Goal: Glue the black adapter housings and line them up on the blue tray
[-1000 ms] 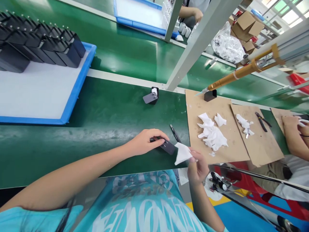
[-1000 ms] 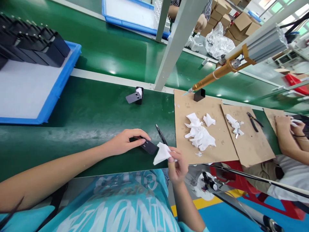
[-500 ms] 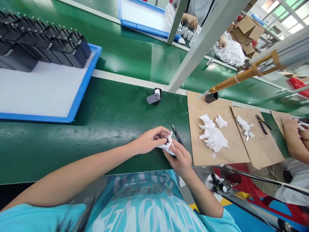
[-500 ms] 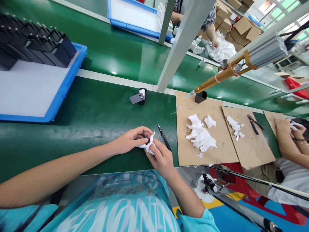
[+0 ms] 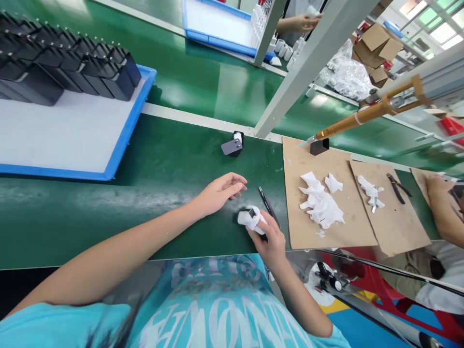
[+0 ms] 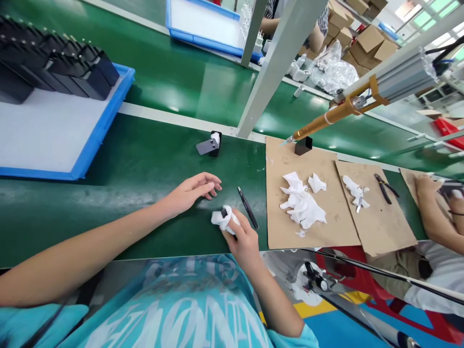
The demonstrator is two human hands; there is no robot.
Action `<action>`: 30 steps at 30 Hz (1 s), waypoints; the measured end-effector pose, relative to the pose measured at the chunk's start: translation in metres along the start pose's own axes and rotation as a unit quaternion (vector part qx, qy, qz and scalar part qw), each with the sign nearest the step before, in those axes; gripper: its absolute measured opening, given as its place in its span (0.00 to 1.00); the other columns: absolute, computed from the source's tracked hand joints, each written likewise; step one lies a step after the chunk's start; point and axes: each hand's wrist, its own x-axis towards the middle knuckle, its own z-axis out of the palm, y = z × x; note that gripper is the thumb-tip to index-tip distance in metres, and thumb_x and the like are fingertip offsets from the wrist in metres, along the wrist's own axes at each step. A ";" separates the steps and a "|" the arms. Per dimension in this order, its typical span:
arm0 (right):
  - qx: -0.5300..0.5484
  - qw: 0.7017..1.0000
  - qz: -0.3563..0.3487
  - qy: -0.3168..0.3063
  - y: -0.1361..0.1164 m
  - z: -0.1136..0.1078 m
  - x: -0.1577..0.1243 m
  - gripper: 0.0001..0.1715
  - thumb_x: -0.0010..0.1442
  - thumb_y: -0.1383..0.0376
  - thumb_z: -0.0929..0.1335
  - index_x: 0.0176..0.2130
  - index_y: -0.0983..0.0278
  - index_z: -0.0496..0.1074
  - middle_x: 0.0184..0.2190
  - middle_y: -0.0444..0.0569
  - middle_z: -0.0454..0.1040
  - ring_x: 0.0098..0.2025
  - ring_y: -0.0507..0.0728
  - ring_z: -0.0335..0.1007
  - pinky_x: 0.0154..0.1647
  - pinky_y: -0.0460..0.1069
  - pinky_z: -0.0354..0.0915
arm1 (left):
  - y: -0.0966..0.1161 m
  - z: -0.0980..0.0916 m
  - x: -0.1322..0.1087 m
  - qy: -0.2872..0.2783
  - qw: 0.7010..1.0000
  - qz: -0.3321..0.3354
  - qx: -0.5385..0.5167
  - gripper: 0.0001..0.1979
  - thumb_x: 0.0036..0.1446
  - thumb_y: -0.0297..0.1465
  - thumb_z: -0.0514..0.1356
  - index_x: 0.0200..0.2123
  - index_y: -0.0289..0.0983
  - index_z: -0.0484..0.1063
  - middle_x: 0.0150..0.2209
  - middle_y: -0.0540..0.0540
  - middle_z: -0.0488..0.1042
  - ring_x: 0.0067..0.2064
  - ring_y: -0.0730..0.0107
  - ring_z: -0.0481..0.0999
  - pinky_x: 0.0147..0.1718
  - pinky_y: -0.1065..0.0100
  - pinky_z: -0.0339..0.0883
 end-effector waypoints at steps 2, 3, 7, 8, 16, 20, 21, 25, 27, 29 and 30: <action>0.015 0.999 0.014 -0.039 0.000 0.000 -0.002 0.19 0.59 0.72 0.70 0.49 0.59 0.70 0.50 0.57 0.78 0.50 0.60 0.78 0.45 0.52 0.77 | -0.002 -0.001 0.001 0.000 1.000 -0.004 0.001 0.19 0.58 0.46 0.59 0.44 0.37 0.70 0.43 0.43 0.76 0.39 0.67 0.74 0.39 0.63 0.68; 0.021 0.999 0.022 -0.036 0.001 0.000 -0.003 0.20 0.58 0.73 0.70 0.49 0.58 0.69 0.51 0.57 0.77 0.51 0.60 0.78 0.46 0.53 0.77 | -0.003 -0.001 0.002 0.002 1.000 -0.006 -0.001 0.19 0.59 0.46 0.59 0.44 0.37 0.70 0.43 0.44 0.76 0.39 0.67 0.74 0.39 0.63 0.68; 0.045 0.999 -0.018 0.010 0.004 0.006 -0.016 0.22 0.56 0.74 0.71 0.48 0.57 0.69 0.49 0.55 0.78 0.51 0.59 0.77 0.45 0.51 0.76 | -0.005 -0.002 0.003 0.005 1.000 0.001 0.008 0.18 0.60 0.45 0.57 0.45 0.37 0.69 0.43 0.43 0.75 0.39 0.68 0.74 0.38 0.64 0.70; 0.054 0.998 -0.019 -0.005 0.005 0.008 -0.019 0.20 0.56 0.73 0.71 0.47 0.58 0.69 0.49 0.55 0.78 0.50 0.59 0.77 0.45 0.51 0.76 | -0.004 -0.002 0.003 0.003 1.000 0.004 0.022 0.18 0.60 0.45 0.57 0.45 0.37 0.69 0.43 0.43 0.75 0.39 0.67 0.74 0.38 0.63 0.70; 0.347 0.826 0.409 0.173 -0.002 0.013 0.003 0.17 0.60 0.56 0.69 0.46 0.57 0.64 0.45 0.49 0.78 0.43 0.58 0.79 0.45 0.55 0.74 | 0.011 0.009 -0.019 -0.094 0.960 0.101 0.244 0.26 0.57 0.50 0.60 0.51 0.39 0.68 0.50 0.41 0.74 0.47 0.59 0.75 0.46 0.58 0.71; 0.491 0.672 0.520 0.191 -0.017 0.025 0.029 0.24 0.57 0.54 0.71 0.50 0.58 0.69 0.46 0.45 0.79 0.46 0.56 0.77 0.47 0.50 0.73 | 0.002 0.023 -0.032 -0.087 0.890 0.241 0.378 0.41 0.49 0.48 0.68 0.62 0.41 0.59 0.64 0.35 0.60 0.61 0.49 0.66 0.55 0.50 0.67; 0.518 0.647 0.531 0.179 -0.021 0.029 0.032 0.24 0.56 0.54 0.72 0.50 0.59 0.70 0.47 0.46 0.79 0.48 0.56 0.76 0.47 0.49 0.72 | -0.001 0.026 -0.033 -0.070 0.876 0.263 0.398 0.37 0.52 0.46 0.66 0.62 0.41 0.59 0.64 0.36 0.60 0.62 0.49 0.64 0.56 0.49 0.66; 0.601 0.557 0.564 0.103 -0.034 0.040 0.031 0.19 0.58 0.56 0.71 0.49 0.58 0.74 0.45 0.45 0.79 0.46 0.55 0.76 0.45 0.48 0.73 | -0.006 0.027 -0.031 -0.042 0.859 0.310 0.406 0.24 0.57 0.43 0.64 0.55 0.41 0.67 0.55 0.41 0.72 0.55 0.54 0.69 0.53 0.52 0.68; 0.623 0.529 0.570 0.084 -0.037 0.042 0.028 0.18 0.58 0.56 0.70 0.48 0.58 0.74 0.43 0.44 0.80 0.44 0.54 0.76 0.42 0.47 0.74 | -0.005 0.026 -0.029 -0.040 0.869 0.314 0.380 0.24 0.56 0.44 0.65 0.52 0.40 0.69 0.50 0.43 0.76 0.52 0.56 0.71 0.51 0.54 0.69; 0.639 0.514 0.567 0.072 -0.038 0.042 0.028 0.17 0.59 0.55 0.70 0.47 0.59 0.75 0.41 0.45 0.80 0.43 0.53 0.76 0.40 0.46 0.74 | -0.002 0.024 -0.027 -0.038 0.882 0.306 0.357 0.24 0.55 0.45 0.65 0.51 0.40 0.70 0.49 0.44 0.77 0.51 0.57 0.71 0.51 0.55 0.69; 0.646 0.507 0.566 0.066 -0.039 0.041 0.028 0.17 0.58 0.55 0.70 0.46 0.60 0.76 0.40 0.45 0.81 0.42 0.53 0.77 0.40 0.46 0.74 | -0.001 0.024 -0.027 -0.037 0.887 0.302 0.349 0.24 0.55 0.46 0.65 0.51 0.40 0.71 0.49 0.44 0.77 0.51 0.57 0.71 0.51 0.55 0.68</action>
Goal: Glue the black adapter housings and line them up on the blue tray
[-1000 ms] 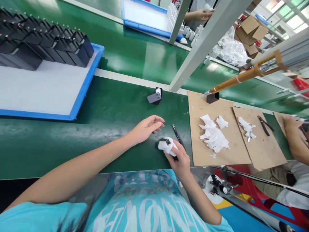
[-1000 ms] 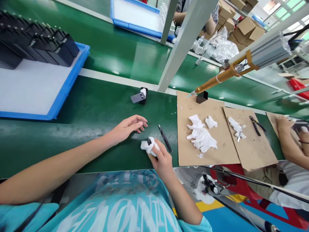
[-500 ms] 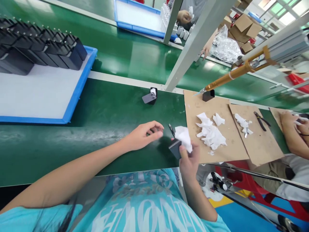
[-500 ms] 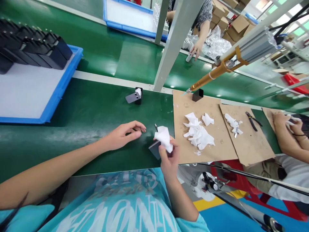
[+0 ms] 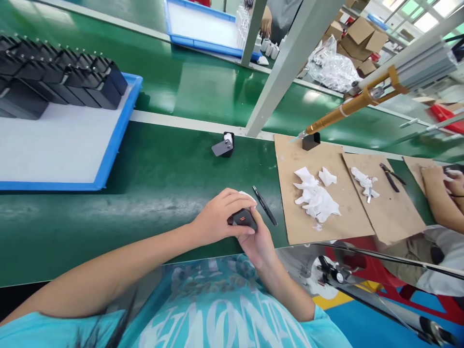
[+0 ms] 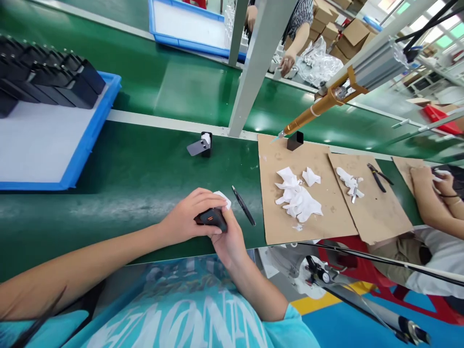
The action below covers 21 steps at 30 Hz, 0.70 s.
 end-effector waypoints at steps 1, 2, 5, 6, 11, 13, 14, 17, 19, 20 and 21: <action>0.003 1.000 0.007 -0.005 0.000 0.001 0.000 0.17 0.58 0.54 0.71 0.45 0.60 0.76 0.40 0.45 0.81 0.41 0.53 0.77 0.40 0.46 0.74 | 0.000 -0.001 0.000 0.001 1.000 -0.003 -0.007 0.24 0.55 0.47 0.64 0.51 0.40 0.71 0.49 0.44 0.77 0.51 0.57 0.71 0.51 0.55 0.68; 0.003 1.000 0.012 -0.008 -0.001 0.002 0.000 0.17 0.58 0.54 0.71 0.44 0.61 0.76 0.39 0.45 0.81 0.40 0.53 0.77 0.41 0.47 0.75 | 0.000 -0.001 0.001 0.002 1.000 -0.003 -0.014 0.25 0.55 0.47 0.64 0.51 0.40 0.71 0.49 0.44 0.77 0.51 0.57 0.71 0.51 0.55 0.68; -0.012 1.000 0.007 0.001 -0.004 0.005 0.000 0.17 0.56 0.54 0.72 0.42 0.61 0.77 0.37 0.44 0.81 0.37 0.54 0.77 0.40 0.48 0.75 | 0.000 -0.002 0.000 0.004 1.000 0.006 -0.018 0.25 0.55 0.46 0.64 0.52 0.40 0.70 0.50 0.43 0.76 0.52 0.57 0.71 0.52 0.55 0.68; -0.027 1.000 -0.007 0.008 -0.006 0.004 0.000 0.17 0.55 0.54 0.72 0.42 0.60 0.76 0.36 0.44 0.81 0.36 0.54 0.77 0.39 0.49 0.75 | -0.001 -0.002 0.000 0.005 1.000 0.007 -0.013 0.25 0.56 0.46 0.64 0.54 0.41 0.69 0.52 0.42 0.75 0.53 0.57 0.71 0.53 0.54 0.67; -0.244 0.909 -0.327 0.080 -0.018 -0.017 -0.002 0.19 0.61 0.58 0.69 0.52 0.56 0.71 0.47 0.48 0.78 0.50 0.57 0.75 0.54 0.56 0.71 | -0.003 -0.011 0.001 0.030 0.999 -0.027 -0.001 0.32 0.55 0.46 0.65 0.59 0.42 0.63 0.61 0.38 0.66 0.60 0.53 0.66 0.58 0.51 0.64; -0.384 0.822 -0.419 0.038 -0.021 -0.031 -0.003 0.15 0.60 0.59 0.69 0.48 0.56 0.73 0.48 0.51 0.78 0.54 0.60 0.74 0.57 0.60 0.69 | -0.004 -0.015 0.002 0.044 0.998 -0.045 -0.020 0.31 0.56 0.47 0.63 0.60 0.42 0.63 0.61 0.38 0.66 0.61 0.54 0.66 0.59 0.52 0.64; -0.442 0.791 -0.422 -0.005 -0.021 -0.037 -0.004 0.13 0.58 0.60 0.70 0.45 0.56 0.75 0.48 0.51 0.79 0.53 0.62 0.75 0.56 0.60 0.70 | -0.004 -0.017 0.003 0.052 0.997 -0.055 -0.029 0.29 0.59 0.46 0.61 0.60 0.42 0.63 0.61 0.39 0.66 0.61 0.55 0.66 0.59 0.53 0.64; -0.550 0.713 -0.421 -0.110 -0.019 -0.052 -0.004 0.19 0.53 0.67 0.73 0.45 0.54 0.75 0.49 0.52 0.78 0.50 0.61 0.77 0.49 0.57 0.74 | -0.005 -0.020 0.005 0.073 0.993 -0.083 -0.041 0.20 0.66 0.41 0.53 0.58 0.42 0.63 0.60 0.40 0.67 0.61 0.59 0.66 0.56 0.56 0.66; -0.592 0.647 -0.468 -0.109 -0.016 -0.059 -0.003 0.25 0.55 0.70 0.72 0.51 0.53 0.71 0.54 0.54 0.75 0.53 0.61 0.76 0.48 0.56 0.74 | -0.005 -0.021 0.006 0.082 0.991 -0.096 -0.040 0.18 0.68 0.38 0.50 0.57 0.41 0.64 0.59 0.41 0.68 0.60 0.61 0.67 0.55 0.58 0.67; -0.604 0.621 -0.489 -0.100 -0.013 -0.062 -0.002 0.25 0.55 0.70 0.71 0.52 0.53 0.69 0.54 0.54 0.75 0.54 0.61 0.75 0.48 0.55 0.74 | -0.005 -0.020 0.006 0.087 0.990 -0.100 -0.040 0.17 0.68 0.37 0.49 0.57 0.41 0.64 0.59 0.42 0.68 0.59 0.62 0.68 0.55 0.58 0.67; -0.610 0.608 -0.500 -0.092 -0.011 -0.063 -0.001 0.25 0.56 0.70 0.71 0.52 0.54 0.68 0.54 0.55 0.75 0.53 0.61 0.75 0.47 0.55 0.74 | -0.005 -0.020 0.007 0.092 0.989 -0.106 -0.041 0.17 0.69 0.36 0.48 0.56 0.41 0.64 0.58 0.42 0.69 0.58 0.63 0.69 0.55 0.59 0.67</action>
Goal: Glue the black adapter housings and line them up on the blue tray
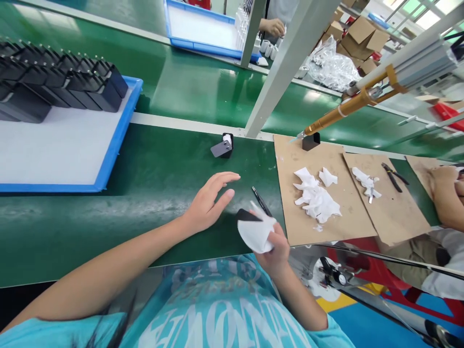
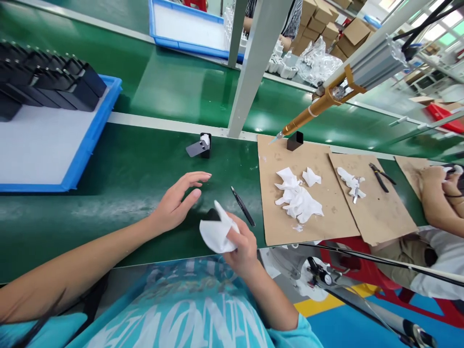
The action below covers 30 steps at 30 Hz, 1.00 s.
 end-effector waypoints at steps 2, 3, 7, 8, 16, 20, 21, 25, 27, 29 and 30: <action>-0.009 1.000 -0.001 -0.018 0.001 0.003 -0.001 0.24 0.57 0.70 0.70 0.51 0.55 0.67 0.53 0.56 0.75 0.50 0.60 0.77 0.43 0.53 0.74 | 0.000 0.000 0.000 0.002 1.000 -0.021 0.000 0.16 0.69 0.35 0.47 0.56 0.40 0.65 0.56 0.42 0.70 0.56 0.64 0.70 0.55 0.59 0.67; -0.006 1.000 0.000 -0.029 0.000 0.003 -0.001 0.23 0.57 0.70 0.70 0.51 0.56 0.67 0.52 0.56 0.75 0.49 0.59 0.77 0.42 0.52 0.74 | 0.000 -0.001 0.000 0.001 0.999 -0.033 0.001 0.16 0.69 0.34 0.47 0.55 0.40 0.65 0.56 0.43 0.71 0.55 0.64 0.71 0.55 0.59 0.67; 0.035 0.998 0.034 0.050 -0.004 -0.008 0.003 0.11 0.59 0.69 0.67 0.44 0.58 0.72 0.48 0.52 0.77 0.46 0.58 0.76 0.44 0.51 0.71 | 0.000 -0.003 -0.001 -0.041 0.999 -0.025 0.004 0.17 0.68 0.34 0.46 0.56 0.40 0.64 0.55 0.42 0.71 0.55 0.63 0.71 0.54 0.59 0.66; 0.045 0.992 0.057 0.100 -0.004 -0.013 0.003 0.09 0.61 0.68 0.66 0.41 0.58 0.73 0.45 0.51 0.78 0.45 0.58 0.76 0.43 0.51 0.70 | 0.000 -0.002 -0.002 -0.060 0.998 -0.003 0.010 0.18 0.68 0.37 0.48 0.57 0.40 0.62 0.56 0.42 0.71 0.56 0.61 0.71 0.55 0.58 0.66; 0.011 0.981 0.146 0.127 0.005 -0.056 0.007 0.04 0.59 0.63 0.69 0.36 0.59 0.74 0.38 0.48 0.76 0.39 0.57 0.73 0.39 0.50 0.67 | 0.004 0.024 -0.016 -0.180 0.971 0.023 0.153 0.48 0.42 0.49 0.70 0.63 0.39 0.55 0.55 0.35 0.68 0.54 0.44 0.71 0.51 0.46 0.67; -0.007 0.997 0.079 -0.014 -0.009 -0.046 0.024 0.16 0.59 0.64 0.69 0.49 0.56 0.73 0.45 0.51 0.74 0.46 0.59 0.73 0.44 0.52 0.69 | -0.002 0.032 -0.023 -0.176 0.979 -0.005 0.107 0.42 0.50 0.35 0.67 0.64 0.42 0.49 0.50 0.40 0.73 0.49 0.52 0.76 0.47 0.52 0.70; -0.014 0.998 0.058 -0.035 -0.013 -0.040 0.030 0.17 0.60 0.64 0.69 0.50 0.56 0.72 0.46 0.51 0.74 0.47 0.58 0.73 0.45 0.52 0.70 | -0.003 0.032 -0.023 -0.174 0.981 -0.008 0.089 0.42 0.52 0.33 0.66 0.65 0.43 0.47 0.51 0.40 0.72 0.49 0.54 0.76 0.47 0.54 0.71; -0.076 0.992 -0.013 -0.097 -0.019 -0.021 0.052 0.16 0.60 0.62 0.69 0.49 0.57 0.73 0.42 0.52 0.75 0.43 0.57 0.73 0.42 0.51 0.71 | -0.003 0.028 -0.022 -0.171 0.982 -0.054 0.051 0.43 0.53 0.31 0.63 0.66 0.44 0.43 0.55 0.39 0.71 0.46 0.56 0.79 0.40 0.61 0.72; -0.096 0.988 -0.021 -0.115 -0.018 -0.017 0.059 0.13 0.61 0.62 0.68 0.46 0.58 0.75 0.38 0.51 0.75 0.39 0.57 0.73 0.38 0.50 0.70 | -0.002 0.026 -0.019 -0.176 0.980 -0.082 0.040 0.44 0.52 0.32 0.64 0.67 0.44 0.43 0.52 0.40 0.73 0.45 0.56 0.79 0.39 0.61 0.72; -0.085 0.989 -0.002 -0.117 -0.017 -0.016 0.062 0.10 0.61 0.63 0.68 0.43 0.59 0.76 0.37 0.50 0.76 0.36 0.55 0.73 0.36 0.49 0.69 | -0.002 0.023 -0.015 -0.188 0.977 -0.101 0.019 0.46 0.51 0.34 0.65 0.67 0.44 0.43 0.49 0.42 0.75 0.44 0.56 0.80 0.39 0.61 0.72; -0.070 0.991 0.015 -0.112 -0.017 -0.017 0.063 0.09 0.62 0.63 0.68 0.42 0.59 0.77 0.36 0.50 0.76 0.35 0.54 0.72 0.35 0.48 0.69 | -0.002 0.022 -0.014 -0.196 0.975 -0.108 0.004 0.47 0.51 0.35 0.66 0.68 0.44 0.42 0.47 0.44 0.76 0.44 0.56 0.80 0.40 0.61 0.72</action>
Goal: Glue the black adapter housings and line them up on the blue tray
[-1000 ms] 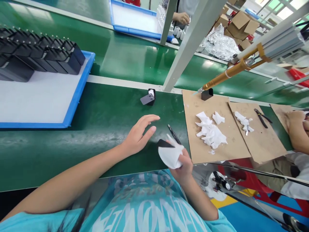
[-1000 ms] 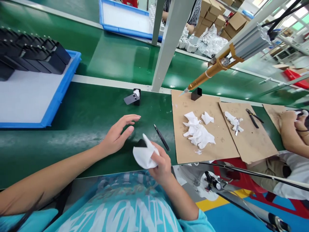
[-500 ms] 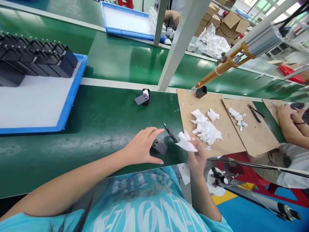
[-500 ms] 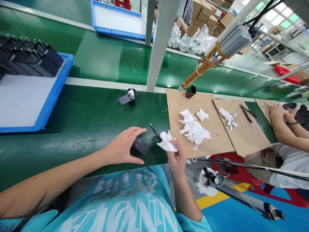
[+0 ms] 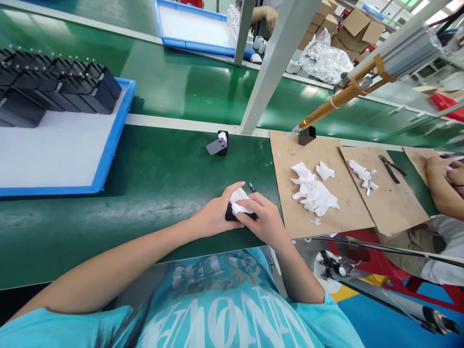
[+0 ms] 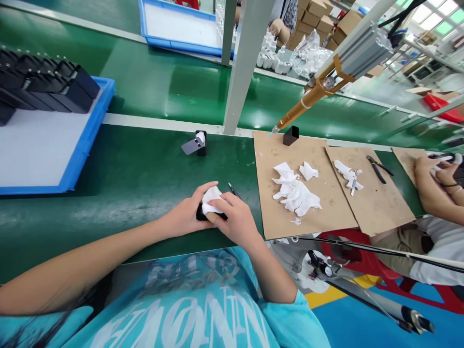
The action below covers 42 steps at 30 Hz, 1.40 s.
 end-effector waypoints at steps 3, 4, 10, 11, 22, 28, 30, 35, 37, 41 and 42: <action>0.056 0.997 0.036 0.026 -0.001 -0.005 0.002 0.08 0.63 0.62 0.68 0.37 0.60 0.78 0.33 0.48 0.76 0.32 0.52 0.72 0.33 0.47 0.67 | -0.001 -0.004 0.002 -0.027 0.999 0.006 -0.033 0.49 0.51 0.36 0.67 0.68 0.45 0.42 0.45 0.47 0.78 0.44 0.58 0.80 0.42 0.62 0.72; 0.069 0.996 0.042 0.030 -0.001 -0.007 0.002 0.08 0.63 0.62 0.68 0.36 0.60 0.78 0.32 0.47 0.76 0.31 0.52 0.71 0.32 0.46 0.67 | -0.002 -0.005 0.002 -0.034 0.999 0.009 -0.037 0.48 0.51 0.36 0.67 0.69 0.45 0.42 0.45 0.48 0.78 0.45 0.59 0.80 0.42 0.63 0.71; 0.082 0.995 0.044 0.032 0.000 -0.009 0.003 0.11 0.64 0.60 0.67 0.33 0.61 0.77 0.29 0.46 0.75 0.29 0.51 0.69 0.30 0.46 0.66 | -0.003 -0.008 0.003 -0.051 0.997 0.028 -0.054 0.47 0.52 0.34 0.66 0.69 0.47 0.42 0.48 0.48 0.78 0.48 0.61 0.79 0.47 0.61 0.70; 0.082 0.995 0.042 0.034 0.001 -0.009 0.003 0.11 0.64 0.60 0.67 0.34 0.60 0.77 0.29 0.46 0.75 0.29 0.51 0.69 0.30 0.46 0.66 | -0.003 -0.008 0.003 -0.052 0.997 0.028 -0.051 0.47 0.52 0.34 0.66 0.69 0.47 0.42 0.49 0.48 0.78 0.48 0.60 0.79 0.47 0.61 0.70; 0.092 0.995 -0.001 0.023 0.008 -0.013 0.007 0.08 0.63 0.62 0.67 0.38 0.60 0.77 0.31 0.46 0.74 0.31 0.52 0.69 0.31 0.46 0.65 | -0.005 -0.013 0.005 -0.050 0.996 0.044 -0.052 0.47 0.53 0.35 0.66 0.69 0.46 0.41 0.50 0.47 0.77 0.50 0.61 0.78 0.50 0.61 0.69; 0.058 0.994 -0.070 -0.058 0.011 -0.022 0.008 0.10 0.63 0.62 0.67 0.43 0.59 0.77 0.33 0.47 0.72 0.33 0.52 0.69 0.33 0.47 0.66 | -0.005 -0.016 0.006 -0.052 0.998 0.017 0.002 0.47 0.52 0.35 0.65 0.70 0.45 0.43 0.46 0.48 0.79 0.43 0.60 0.80 0.41 0.65 0.70; 0.056 0.993 -0.064 -0.084 0.012 -0.024 0.008 0.11 0.64 0.62 0.67 0.44 0.59 0.77 0.35 0.47 0.72 0.34 0.52 0.70 0.34 0.47 0.66 | -0.005 -0.017 0.006 -0.057 0.998 0.011 0.011 0.47 0.52 0.35 0.65 0.70 0.45 0.43 0.46 0.48 0.79 0.43 0.60 0.80 0.41 0.65 0.70; 0.132 0.991 0.006 -0.024 0.021 -0.022 0.002 0.11 0.65 0.62 0.65 0.45 0.58 0.76 0.35 0.47 0.74 0.38 0.54 0.71 0.39 0.49 0.67 | -0.006 -0.021 0.008 -0.070 0.996 0.036 -0.045 0.44 0.54 0.29 0.60 0.70 0.44 0.41 0.51 0.47 0.77 0.51 0.62 0.76 0.51 0.63 0.66; 0.158 0.986 0.036 0.032 0.025 -0.019 -0.004 0.11 0.66 0.62 0.65 0.41 0.59 0.76 0.35 0.47 0.75 0.38 0.55 0.71 0.40 0.50 0.67 | -0.008 -0.024 0.009 -0.072 0.993 0.053 -0.076 0.44 0.53 0.24 0.57 0.69 0.44 0.42 0.52 0.47 0.76 0.54 0.64 0.74 0.56 0.62 0.62; 0.164 0.984 0.053 0.037 0.028 -0.009 -0.016 0.10 0.61 0.61 0.69 0.44 0.58 0.74 0.39 0.49 0.75 0.39 0.56 0.72 0.39 0.51 0.67 | -0.012 -0.026 0.010 -0.058 0.982 0.071 -0.163 0.42 0.50 0.21 0.54 0.68 0.45 0.48 0.54 0.46 0.75 0.58 0.61 0.70 0.60 0.57 0.57; 0.167 0.984 0.056 0.033 0.027 -0.006 -0.018 0.11 0.60 0.61 0.70 0.45 0.58 0.74 0.40 0.49 0.75 0.39 0.56 0.72 0.39 0.51 0.67 | -0.013 -0.026 0.009 -0.052 0.977 0.070 -0.195 0.40 0.52 0.22 0.54 0.68 0.45 0.49 0.55 0.45 0.74 0.58 0.60 0.70 0.59 0.57 0.59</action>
